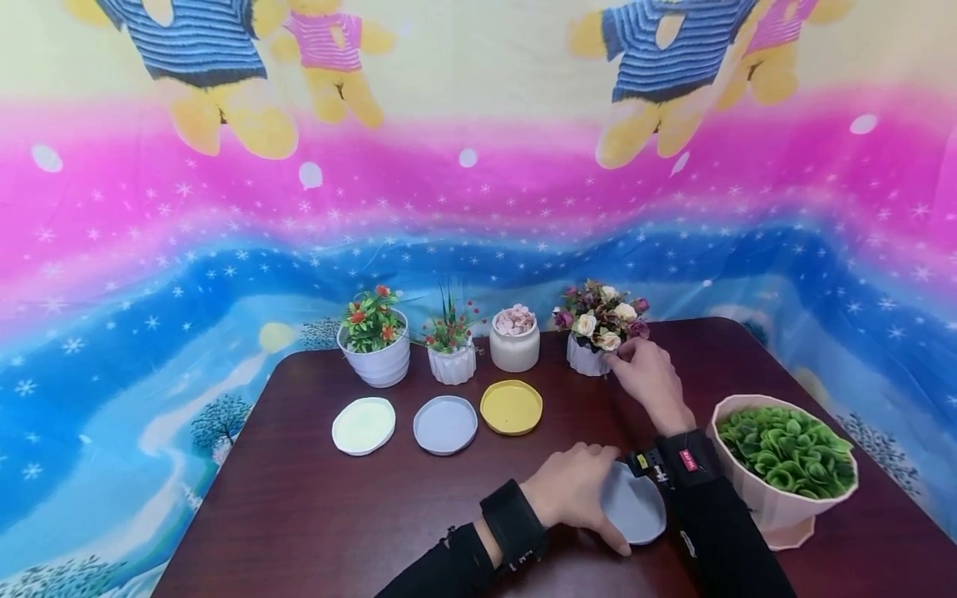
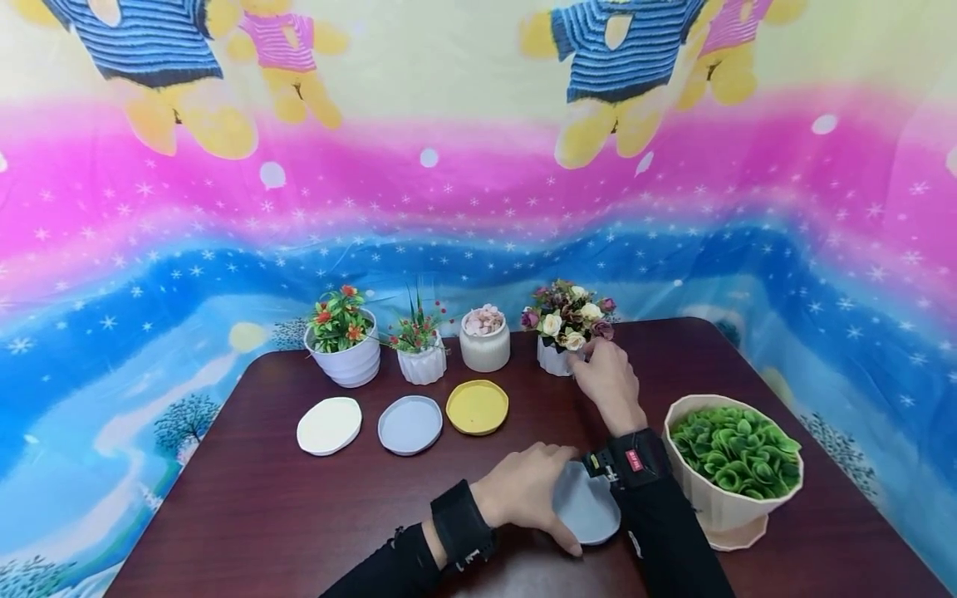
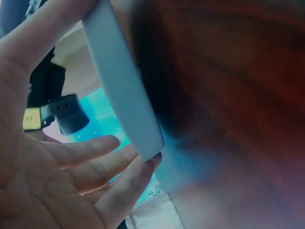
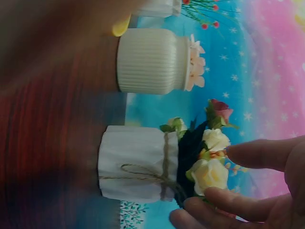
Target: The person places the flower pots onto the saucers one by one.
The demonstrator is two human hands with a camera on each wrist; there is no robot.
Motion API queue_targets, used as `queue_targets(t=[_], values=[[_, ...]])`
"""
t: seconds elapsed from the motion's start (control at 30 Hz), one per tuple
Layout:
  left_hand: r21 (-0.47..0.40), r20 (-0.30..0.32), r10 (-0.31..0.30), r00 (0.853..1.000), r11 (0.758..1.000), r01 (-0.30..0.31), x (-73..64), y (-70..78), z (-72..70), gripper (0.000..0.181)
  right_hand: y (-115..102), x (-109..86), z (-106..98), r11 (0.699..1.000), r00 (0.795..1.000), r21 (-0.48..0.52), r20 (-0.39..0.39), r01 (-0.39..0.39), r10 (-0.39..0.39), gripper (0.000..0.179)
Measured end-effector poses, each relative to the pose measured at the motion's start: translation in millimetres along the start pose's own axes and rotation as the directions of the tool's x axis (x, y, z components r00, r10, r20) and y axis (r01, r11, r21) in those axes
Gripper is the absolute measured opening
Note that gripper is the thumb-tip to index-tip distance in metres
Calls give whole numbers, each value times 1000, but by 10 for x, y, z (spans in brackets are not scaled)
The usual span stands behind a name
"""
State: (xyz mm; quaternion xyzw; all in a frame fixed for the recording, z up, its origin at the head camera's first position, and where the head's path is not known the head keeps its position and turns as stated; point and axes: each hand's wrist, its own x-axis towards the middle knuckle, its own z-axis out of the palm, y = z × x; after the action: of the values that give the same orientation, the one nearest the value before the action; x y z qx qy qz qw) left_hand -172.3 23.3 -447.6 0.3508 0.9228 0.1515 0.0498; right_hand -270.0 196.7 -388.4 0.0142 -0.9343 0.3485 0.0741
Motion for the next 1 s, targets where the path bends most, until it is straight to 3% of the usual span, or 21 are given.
queue_targets(t=[0.17, 0.43, 0.63, 0.83, 1.0], values=[[47, -10, 6, 1000, 999, -5, 17, 43, 47, 105, 32, 29, 56, 999, 997, -27, 76, -22, 24, 43], [100, 31, -23, 999, 995, 19, -60, 52, 45, 121, 98, 131, 186, 991, 975, -96, 192, -98, 115, 104], [42, 68, -28, 997, 999, 25, -93, 4, 53, 117, 128, 335, 239, 984, 953, -88, 250, -154, 172, 106], [-12, 93, -24, 995, 1000, 25, -102, -25, 41, 116, 179, 590, 383, 988, 959, -16, 238, -154, 154, 100], [-79, 102, -23, 995, 996, 31, -126, -64, 27, 111, 175, 669, 548, 984, 984, 88, 102, -155, 146, 107]])
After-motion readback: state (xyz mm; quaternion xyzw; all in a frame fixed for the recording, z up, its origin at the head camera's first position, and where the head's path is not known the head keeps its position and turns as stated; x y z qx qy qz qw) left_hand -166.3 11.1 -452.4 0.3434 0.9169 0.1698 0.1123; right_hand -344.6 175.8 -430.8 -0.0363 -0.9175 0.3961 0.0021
